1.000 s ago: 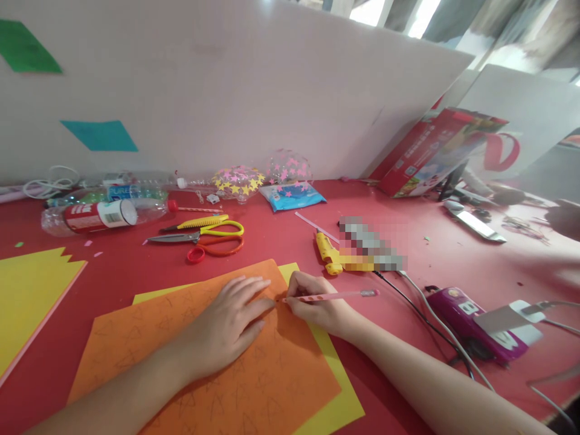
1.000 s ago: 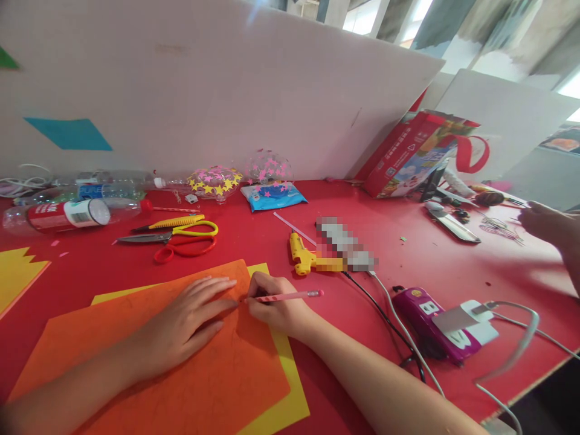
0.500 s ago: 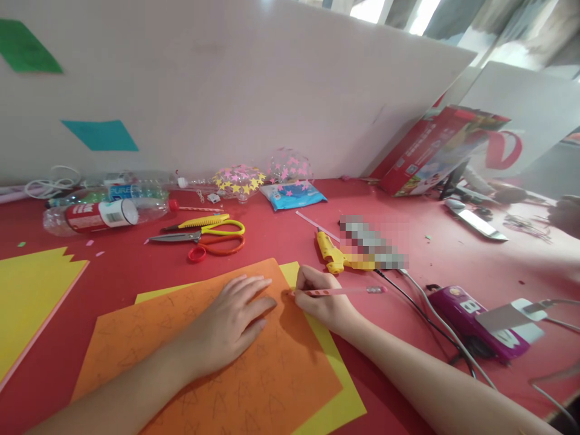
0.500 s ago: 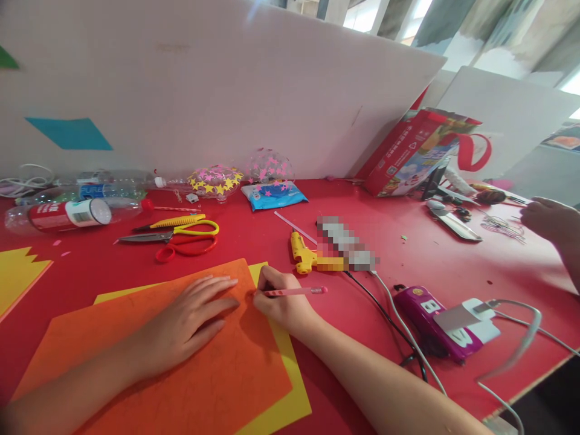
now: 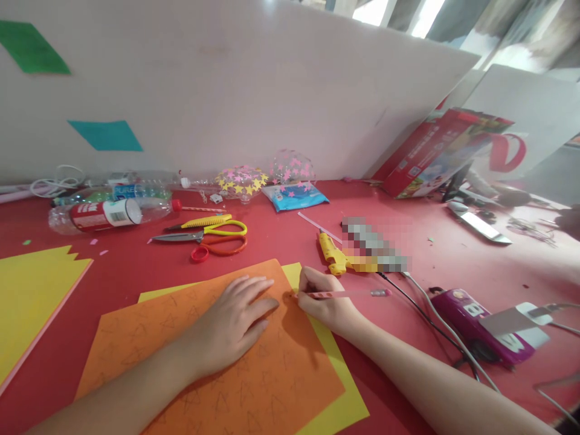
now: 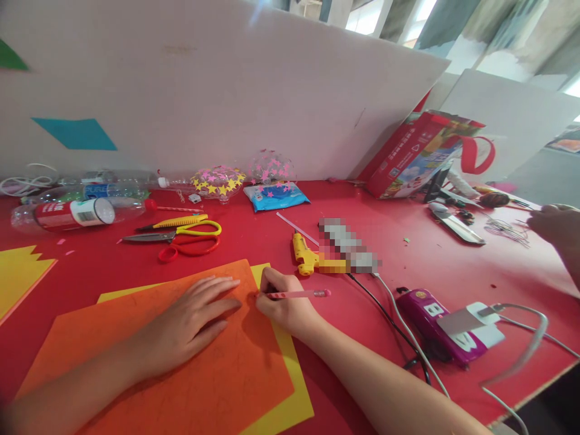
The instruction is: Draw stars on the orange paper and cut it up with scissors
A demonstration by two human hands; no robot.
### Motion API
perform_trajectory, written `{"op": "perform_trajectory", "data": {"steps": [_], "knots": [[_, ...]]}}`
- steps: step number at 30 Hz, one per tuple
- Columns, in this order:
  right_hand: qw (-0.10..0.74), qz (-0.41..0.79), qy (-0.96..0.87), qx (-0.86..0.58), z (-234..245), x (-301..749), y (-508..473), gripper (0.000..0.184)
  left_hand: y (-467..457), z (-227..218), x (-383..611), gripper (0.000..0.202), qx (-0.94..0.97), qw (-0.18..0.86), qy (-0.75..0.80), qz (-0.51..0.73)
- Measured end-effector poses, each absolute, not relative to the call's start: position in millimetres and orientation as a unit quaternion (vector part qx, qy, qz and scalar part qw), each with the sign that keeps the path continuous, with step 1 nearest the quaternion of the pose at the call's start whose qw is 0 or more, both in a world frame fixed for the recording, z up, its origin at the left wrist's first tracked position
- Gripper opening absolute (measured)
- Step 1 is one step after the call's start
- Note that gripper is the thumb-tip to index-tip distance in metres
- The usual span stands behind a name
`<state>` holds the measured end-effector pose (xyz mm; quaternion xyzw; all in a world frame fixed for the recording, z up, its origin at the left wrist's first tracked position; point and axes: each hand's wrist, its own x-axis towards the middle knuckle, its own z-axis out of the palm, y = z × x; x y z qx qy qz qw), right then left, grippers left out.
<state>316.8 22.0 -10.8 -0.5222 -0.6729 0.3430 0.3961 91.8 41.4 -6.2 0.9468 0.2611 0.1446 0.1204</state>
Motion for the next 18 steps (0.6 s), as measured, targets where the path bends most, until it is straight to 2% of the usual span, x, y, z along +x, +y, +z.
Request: {"op": "perform_trajectory", "data": {"steps": [18], "knots": [[0.347, 0.406, -0.689, -0.49, 0, 315, 17, 0.011, 41, -7, 92, 0.029, 0.941, 0.132, 0.265, 0.162]]}}
